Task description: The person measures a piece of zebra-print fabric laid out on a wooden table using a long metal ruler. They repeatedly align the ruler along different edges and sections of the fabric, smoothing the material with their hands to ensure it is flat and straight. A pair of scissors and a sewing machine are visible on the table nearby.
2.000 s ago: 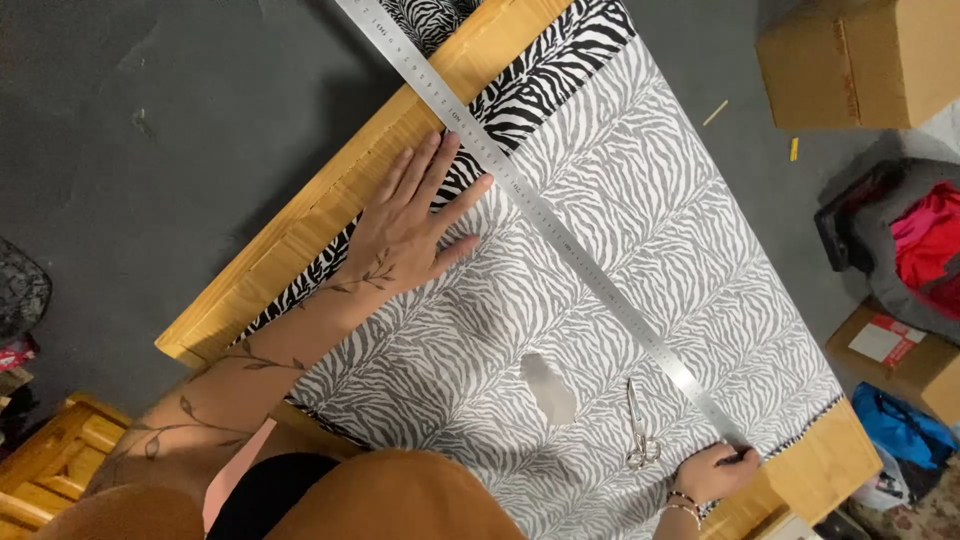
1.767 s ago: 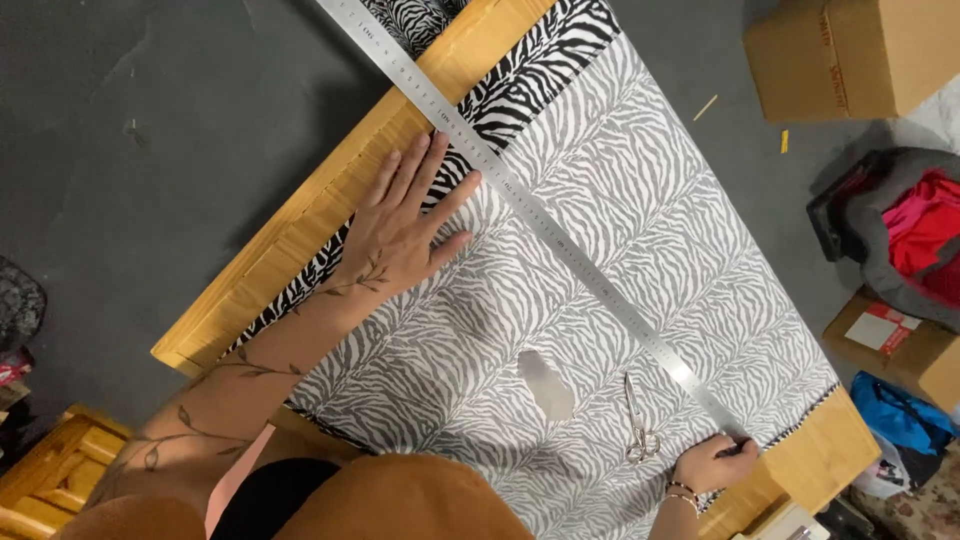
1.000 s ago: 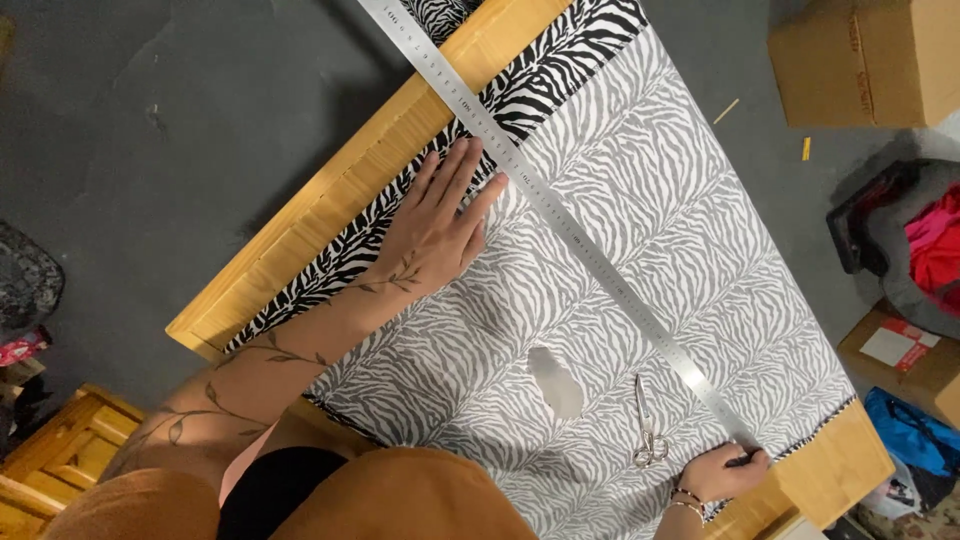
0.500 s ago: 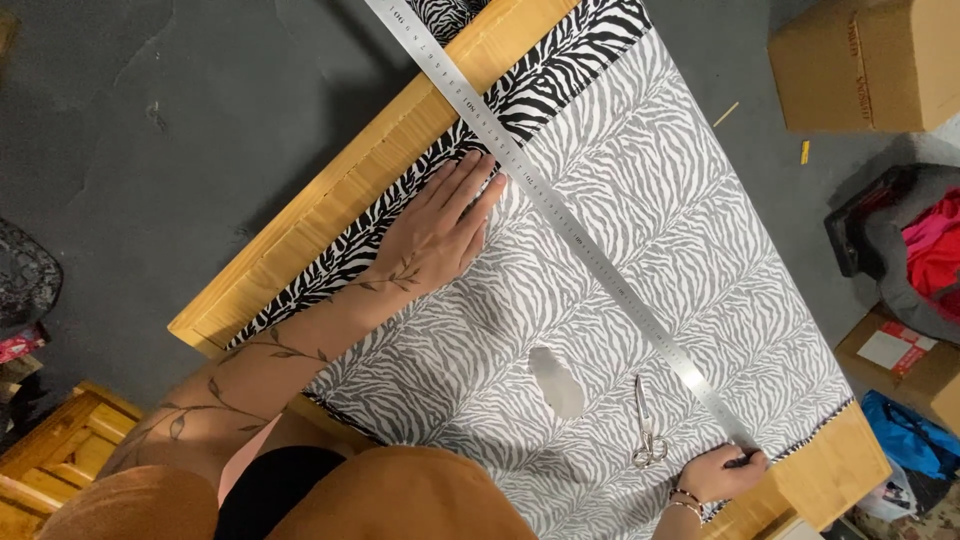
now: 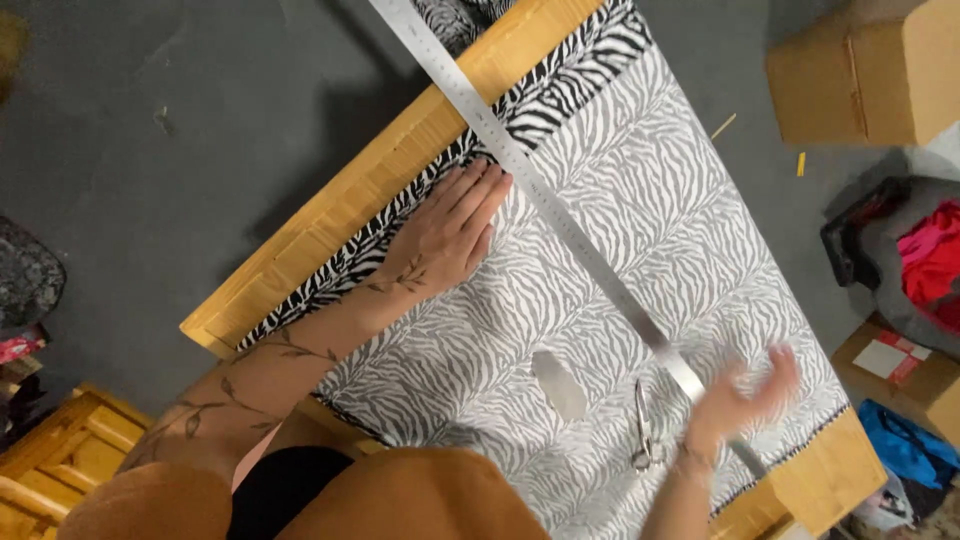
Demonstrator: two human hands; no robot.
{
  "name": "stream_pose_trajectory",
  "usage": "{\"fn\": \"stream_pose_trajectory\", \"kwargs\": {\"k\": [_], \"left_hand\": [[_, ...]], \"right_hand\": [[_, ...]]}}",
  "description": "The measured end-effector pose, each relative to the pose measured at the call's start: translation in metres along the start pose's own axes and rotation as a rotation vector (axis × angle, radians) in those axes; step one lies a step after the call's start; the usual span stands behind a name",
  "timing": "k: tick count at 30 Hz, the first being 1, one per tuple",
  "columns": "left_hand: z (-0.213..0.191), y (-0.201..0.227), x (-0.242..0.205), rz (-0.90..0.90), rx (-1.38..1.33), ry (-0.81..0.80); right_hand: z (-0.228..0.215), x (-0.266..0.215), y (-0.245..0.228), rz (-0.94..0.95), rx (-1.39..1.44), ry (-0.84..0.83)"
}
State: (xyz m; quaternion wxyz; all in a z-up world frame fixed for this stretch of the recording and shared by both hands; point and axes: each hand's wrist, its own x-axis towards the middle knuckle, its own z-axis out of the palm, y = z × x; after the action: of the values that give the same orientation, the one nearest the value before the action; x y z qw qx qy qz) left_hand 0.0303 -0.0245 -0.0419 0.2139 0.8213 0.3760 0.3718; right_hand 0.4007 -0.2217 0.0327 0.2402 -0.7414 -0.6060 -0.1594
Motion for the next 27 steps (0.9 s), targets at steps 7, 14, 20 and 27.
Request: {"fn": "stream_pose_trajectory", "kwargs": {"k": [7,14,20,27], "left_hand": [[-0.022,0.010,0.015,0.069,0.208,0.109],[-0.003,-0.008,0.001,0.058,0.196,0.010],[-0.020,-0.016,-0.011,0.021,0.020,0.058],[-0.072,-0.001,-0.046,-0.148,0.397,-0.081]], "right_hand": [[0.140,0.133,-0.215,-0.459,0.662,-0.404],[0.199,0.150,-0.237,-0.687,0.756,-0.467],[0.198,0.150,-0.234,-0.718,0.727,-0.524],[0.197,0.150,-0.238,-0.719,0.648,-0.537]]}}
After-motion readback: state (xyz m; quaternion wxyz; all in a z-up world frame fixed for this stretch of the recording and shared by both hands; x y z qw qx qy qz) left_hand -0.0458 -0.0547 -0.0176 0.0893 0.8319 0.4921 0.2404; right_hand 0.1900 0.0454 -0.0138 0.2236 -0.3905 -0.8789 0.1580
